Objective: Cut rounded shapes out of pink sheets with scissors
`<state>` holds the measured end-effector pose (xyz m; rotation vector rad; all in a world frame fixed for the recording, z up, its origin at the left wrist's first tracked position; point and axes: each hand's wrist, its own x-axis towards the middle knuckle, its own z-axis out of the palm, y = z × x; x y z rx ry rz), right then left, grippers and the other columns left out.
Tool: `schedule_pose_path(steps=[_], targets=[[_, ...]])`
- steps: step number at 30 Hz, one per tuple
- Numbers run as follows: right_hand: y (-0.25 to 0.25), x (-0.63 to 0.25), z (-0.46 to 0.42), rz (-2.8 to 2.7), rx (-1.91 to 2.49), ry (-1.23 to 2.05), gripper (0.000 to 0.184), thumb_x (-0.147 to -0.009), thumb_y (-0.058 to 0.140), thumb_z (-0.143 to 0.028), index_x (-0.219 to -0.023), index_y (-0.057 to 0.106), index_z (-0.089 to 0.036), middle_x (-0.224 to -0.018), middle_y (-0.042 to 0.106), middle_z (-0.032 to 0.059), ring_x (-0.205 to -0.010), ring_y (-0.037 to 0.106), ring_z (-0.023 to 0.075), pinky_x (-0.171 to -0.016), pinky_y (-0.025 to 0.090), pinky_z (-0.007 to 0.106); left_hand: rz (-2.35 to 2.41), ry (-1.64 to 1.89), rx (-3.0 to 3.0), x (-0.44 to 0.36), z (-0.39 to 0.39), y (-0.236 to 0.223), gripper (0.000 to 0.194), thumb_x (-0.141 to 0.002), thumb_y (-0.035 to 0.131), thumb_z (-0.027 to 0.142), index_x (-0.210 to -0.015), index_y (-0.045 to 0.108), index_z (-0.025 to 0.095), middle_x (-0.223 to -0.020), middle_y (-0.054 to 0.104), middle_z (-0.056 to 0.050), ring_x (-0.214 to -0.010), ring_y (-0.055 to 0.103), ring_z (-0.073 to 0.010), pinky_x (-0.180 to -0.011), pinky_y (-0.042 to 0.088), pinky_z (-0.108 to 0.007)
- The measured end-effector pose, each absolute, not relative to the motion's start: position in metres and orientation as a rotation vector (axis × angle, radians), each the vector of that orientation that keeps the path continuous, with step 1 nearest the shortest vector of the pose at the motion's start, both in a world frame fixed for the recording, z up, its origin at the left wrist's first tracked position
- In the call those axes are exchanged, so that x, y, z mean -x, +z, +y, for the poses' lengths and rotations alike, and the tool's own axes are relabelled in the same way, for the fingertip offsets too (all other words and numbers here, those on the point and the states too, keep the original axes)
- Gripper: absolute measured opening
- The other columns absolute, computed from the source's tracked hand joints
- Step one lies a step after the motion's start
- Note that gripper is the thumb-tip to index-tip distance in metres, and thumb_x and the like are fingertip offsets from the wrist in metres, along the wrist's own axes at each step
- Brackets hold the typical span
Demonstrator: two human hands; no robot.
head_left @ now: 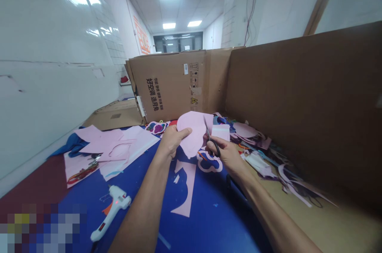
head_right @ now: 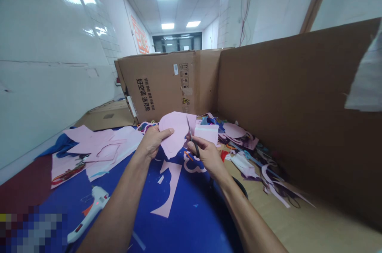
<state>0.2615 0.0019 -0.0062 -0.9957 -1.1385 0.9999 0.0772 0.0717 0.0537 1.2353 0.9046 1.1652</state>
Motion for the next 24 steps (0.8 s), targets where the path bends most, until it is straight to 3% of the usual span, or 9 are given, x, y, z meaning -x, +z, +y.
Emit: schedule_pose_path(steps=[12, 24], targets=[[-0.009, -0.262, 0.003, -1.143, 0.965, 1.063, 0.057, -0.077, 0.085, -0.057, -0.119, 0.082, -0.019, -0.082, 0.070, 0.0032, -0.072, 0.057, 0.0169, -0.065, 0.045, 0.029, 0.898, 1.217, -1.213, -0.077, 0.077, 0.051, 0.040, -0.059, 0.090, 0.036, -0.087, 0.077, 0.010, -0.076, 0.079, -0.012, -0.059, 0.071, -0.0223, -0.056, 0.057, -0.031], [-0.025, -0.264, 0.014, -1.125, 0.856, 1.076, 0.051, -0.085, 0.082, -0.054, -0.122, 0.078, -0.020, -0.088, 0.074, 0.0042, -0.074, 0.060, 0.0162, -0.064, 0.042, 0.027, 0.983, 1.233, -1.323, -0.081, 0.068, 0.056, 0.033, -0.062, 0.086, 0.036, -0.080, 0.075, 0.010, -0.072, 0.076, -0.011, -0.056, 0.068, -0.0203, -0.051, 0.052, -0.028]])
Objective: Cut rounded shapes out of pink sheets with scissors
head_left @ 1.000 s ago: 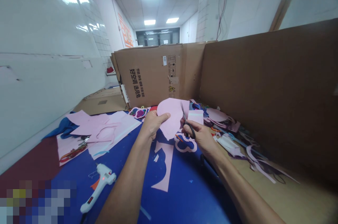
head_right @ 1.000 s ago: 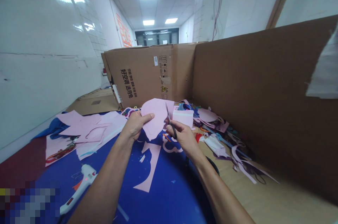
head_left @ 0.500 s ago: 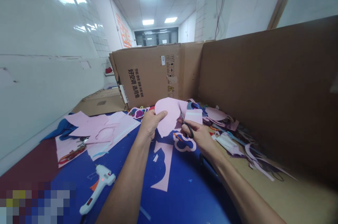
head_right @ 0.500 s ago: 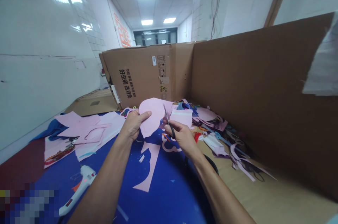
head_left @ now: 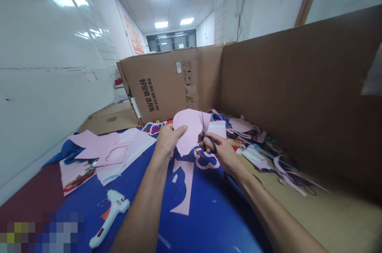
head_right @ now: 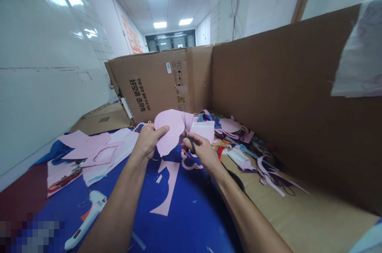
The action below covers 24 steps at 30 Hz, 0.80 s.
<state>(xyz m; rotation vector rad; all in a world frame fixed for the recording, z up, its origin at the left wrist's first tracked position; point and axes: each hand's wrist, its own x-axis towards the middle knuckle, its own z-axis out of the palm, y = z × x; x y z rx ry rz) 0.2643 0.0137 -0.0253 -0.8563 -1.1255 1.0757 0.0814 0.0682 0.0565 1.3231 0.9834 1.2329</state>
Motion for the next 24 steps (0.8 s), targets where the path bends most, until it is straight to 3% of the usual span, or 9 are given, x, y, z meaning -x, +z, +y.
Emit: schedule_pose_path(steps=[24], targets=[[-0.013, -0.262, 0.006, -1.133, 0.940, 1.009, 0.056, -0.081, 0.081, -0.056, -0.122, 0.080, -0.018, -0.082, 0.071, 0.0040, -0.073, 0.058, 0.0183, -0.064, 0.043, 0.029, 0.955, 1.211, -1.298, -0.080, 0.068, 0.057, 0.035, -0.061, 0.088, 0.035, -0.083, 0.076, 0.011, -0.073, 0.077, -0.010, -0.055, 0.068, -0.0198, -0.055, 0.055, -0.030]])
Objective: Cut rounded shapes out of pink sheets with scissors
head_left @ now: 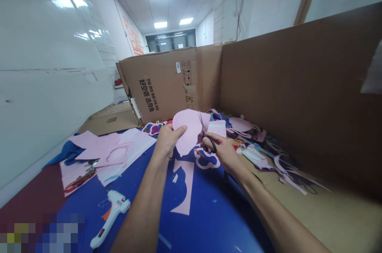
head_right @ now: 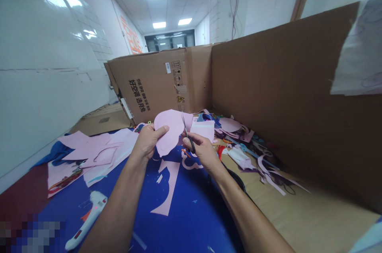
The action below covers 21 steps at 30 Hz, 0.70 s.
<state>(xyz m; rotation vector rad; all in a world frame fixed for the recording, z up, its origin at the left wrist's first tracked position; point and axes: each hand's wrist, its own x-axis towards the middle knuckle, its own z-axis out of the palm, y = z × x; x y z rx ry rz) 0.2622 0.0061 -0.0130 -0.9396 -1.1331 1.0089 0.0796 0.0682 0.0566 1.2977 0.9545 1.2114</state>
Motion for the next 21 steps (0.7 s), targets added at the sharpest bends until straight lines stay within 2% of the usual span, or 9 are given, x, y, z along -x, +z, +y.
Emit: schedule_pose_path(steps=[4, 21], targets=[[-0.0074, -0.2612, 0.0026, -1.140, 0.999, 0.988, 0.061, -0.077, 0.082, -0.061, -0.120, 0.081, -0.017, -0.078, 0.070, 0.0046, -0.071, 0.058, 0.0194, -0.062, 0.043, 0.029, 0.965, 1.215, -1.305, -0.0791, 0.0693, 0.0555, 0.035, -0.060, 0.088, 0.035, -0.082, 0.076, 0.011, -0.072, 0.076, -0.010, -0.054, 0.067, -0.0190, -0.053, 0.053, -0.029], [-0.0098, -0.2608, 0.0021, -1.158, 1.048, 0.967, 0.056, -0.074, 0.085, -0.061, -0.109, 0.082, -0.017, -0.077, 0.068, 0.0027, -0.069, 0.056, 0.0181, -0.063, 0.044, 0.030, 0.975, 1.187, -1.310, -0.0742, 0.0761, 0.0499, 0.031, -0.061, 0.088, 0.034, -0.079, 0.076, 0.011, -0.072, 0.076, -0.011, -0.054, 0.068, -0.0203, -0.050, 0.051, -0.028]])
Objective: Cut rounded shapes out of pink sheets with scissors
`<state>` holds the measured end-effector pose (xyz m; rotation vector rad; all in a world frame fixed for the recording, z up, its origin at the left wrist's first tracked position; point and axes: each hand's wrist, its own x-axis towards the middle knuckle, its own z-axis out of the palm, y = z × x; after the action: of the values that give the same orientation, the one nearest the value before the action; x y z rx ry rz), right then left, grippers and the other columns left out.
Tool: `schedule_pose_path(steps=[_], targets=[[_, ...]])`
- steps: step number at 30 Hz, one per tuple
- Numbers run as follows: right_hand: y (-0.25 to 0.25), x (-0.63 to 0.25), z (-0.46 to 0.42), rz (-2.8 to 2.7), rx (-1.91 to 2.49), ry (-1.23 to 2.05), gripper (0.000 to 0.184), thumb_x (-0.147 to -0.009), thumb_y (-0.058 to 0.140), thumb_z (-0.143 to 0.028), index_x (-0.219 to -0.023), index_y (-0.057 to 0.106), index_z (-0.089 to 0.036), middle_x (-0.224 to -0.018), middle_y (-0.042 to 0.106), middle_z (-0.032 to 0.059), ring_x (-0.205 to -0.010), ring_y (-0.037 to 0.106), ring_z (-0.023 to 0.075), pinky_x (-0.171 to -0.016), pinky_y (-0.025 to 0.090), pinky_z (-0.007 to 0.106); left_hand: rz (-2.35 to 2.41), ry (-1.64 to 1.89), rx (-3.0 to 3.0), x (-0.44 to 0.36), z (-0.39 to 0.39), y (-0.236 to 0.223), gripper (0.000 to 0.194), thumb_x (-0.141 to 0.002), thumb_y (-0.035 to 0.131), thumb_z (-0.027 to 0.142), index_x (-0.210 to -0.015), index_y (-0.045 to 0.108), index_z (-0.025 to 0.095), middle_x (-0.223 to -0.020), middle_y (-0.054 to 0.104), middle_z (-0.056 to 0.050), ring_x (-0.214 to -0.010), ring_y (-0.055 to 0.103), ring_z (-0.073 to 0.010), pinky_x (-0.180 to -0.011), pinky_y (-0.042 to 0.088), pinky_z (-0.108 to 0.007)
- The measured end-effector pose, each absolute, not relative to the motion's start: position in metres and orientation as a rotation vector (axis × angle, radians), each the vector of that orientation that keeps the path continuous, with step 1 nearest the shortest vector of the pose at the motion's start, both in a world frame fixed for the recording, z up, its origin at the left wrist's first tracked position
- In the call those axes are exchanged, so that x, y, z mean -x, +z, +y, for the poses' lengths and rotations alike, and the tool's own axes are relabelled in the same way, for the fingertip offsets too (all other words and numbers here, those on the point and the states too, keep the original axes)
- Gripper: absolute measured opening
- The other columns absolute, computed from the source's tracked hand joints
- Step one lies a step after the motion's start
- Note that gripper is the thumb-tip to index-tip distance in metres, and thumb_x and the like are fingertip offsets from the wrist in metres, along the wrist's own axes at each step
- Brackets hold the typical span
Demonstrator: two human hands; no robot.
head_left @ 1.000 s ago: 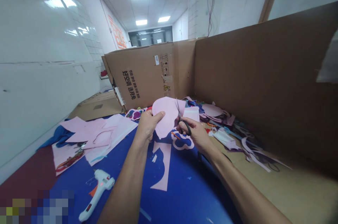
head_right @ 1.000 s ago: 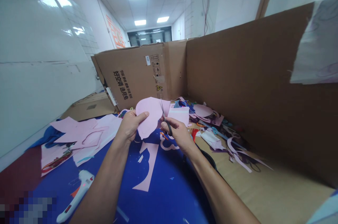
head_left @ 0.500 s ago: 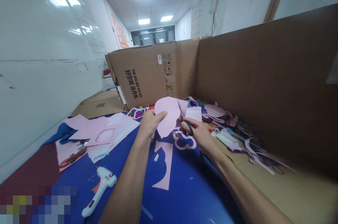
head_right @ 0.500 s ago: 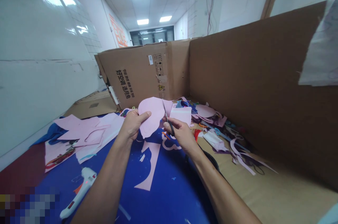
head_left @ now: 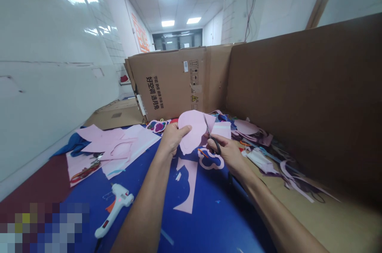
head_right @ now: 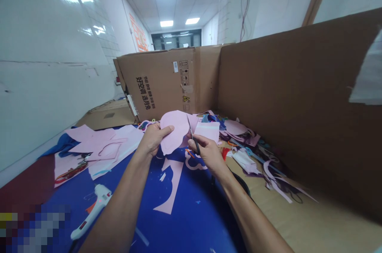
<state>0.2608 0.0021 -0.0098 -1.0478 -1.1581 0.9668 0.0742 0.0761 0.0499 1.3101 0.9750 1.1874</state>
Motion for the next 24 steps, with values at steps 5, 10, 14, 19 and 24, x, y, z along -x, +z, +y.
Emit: schedule_pose_path(steps=[5, 10, 14, 19, 24], targets=[[-0.014, -0.260, 0.004, -1.181, 0.988, 0.993, 0.051, -0.078, 0.083, -0.060, -0.106, 0.080, -0.019, -0.081, 0.069, 0.0029, -0.071, 0.057, 0.0180, -0.064, 0.044, 0.030, 0.957, 1.169, -1.322, -0.075, 0.075, 0.050, 0.030, -0.061, 0.087, 0.034, -0.078, 0.076, 0.011, -0.072, 0.076, -0.010, -0.054, 0.067, -0.0196, -0.050, 0.051, -0.028], [-0.018, -0.262, 0.005, -1.160, 0.959, 0.995, 0.049, -0.078, 0.084, -0.058, -0.106, 0.078, -0.019, -0.086, 0.070, 0.0038, -0.075, 0.058, 0.0187, -0.066, 0.044, 0.030, 0.932, 1.143, -1.343, -0.075, 0.075, 0.049, 0.028, -0.062, 0.085, 0.032, -0.078, 0.076, 0.011, -0.071, 0.076, -0.010, -0.054, 0.066, -0.0186, -0.050, 0.050, -0.028], [-0.013, -0.261, 0.003, -1.195, 0.965, 0.975, 0.043, -0.080, 0.081, -0.058, -0.098, 0.077, -0.018, -0.083, 0.067, 0.0030, -0.074, 0.056, 0.0180, -0.066, 0.043, 0.029, 0.946, 1.142, -1.350, -0.075, 0.075, 0.050, 0.027, -0.063, 0.084, 0.032, -0.078, 0.076, 0.011, -0.070, 0.076, -0.010, -0.053, 0.065, -0.0183, -0.049, 0.050, -0.027], [-0.006, -0.261, 0.000, -1.255, 1.009, 0.915, 0.042, -0.081, 0.078, -0.061, -0.081, 0.074, -0.019, -0.075, 0.062, 0.0015, -0.070, 0.052, 0.0170, -0.063, 0.041, 0.029, 0.949, 1.140, -1.346, -0.075, 0.075, 0.050, 0.026, -0.063, 0.085, 0.032, -0.077, 0.077, 0.012, -0.071, 0.076, -0.011, -0.054, 0.066, -0.0192, -0.050, 0.051, -0.028], [-0.004, -0.261, -0.001, -1.254, 1.020, 0.921, 0.042, -0.080, 0.078, -0.061, -0.079, 0.073, -0.019, -0.072, 0.059, 0.0007, -0.067, 0.048, 0.0159, -0.060, 0.037, 0.029, 0.943, 1.137, -1.337, -0.073, 0.077, 0.050, 0.022, -0.064, 0.083, 0.030, -0.077, 0.077, 0.012, -0.073, 0.077, -0.011, -0.055, 0.067, -0.0197, -0.049, 0.050, -0.027]])
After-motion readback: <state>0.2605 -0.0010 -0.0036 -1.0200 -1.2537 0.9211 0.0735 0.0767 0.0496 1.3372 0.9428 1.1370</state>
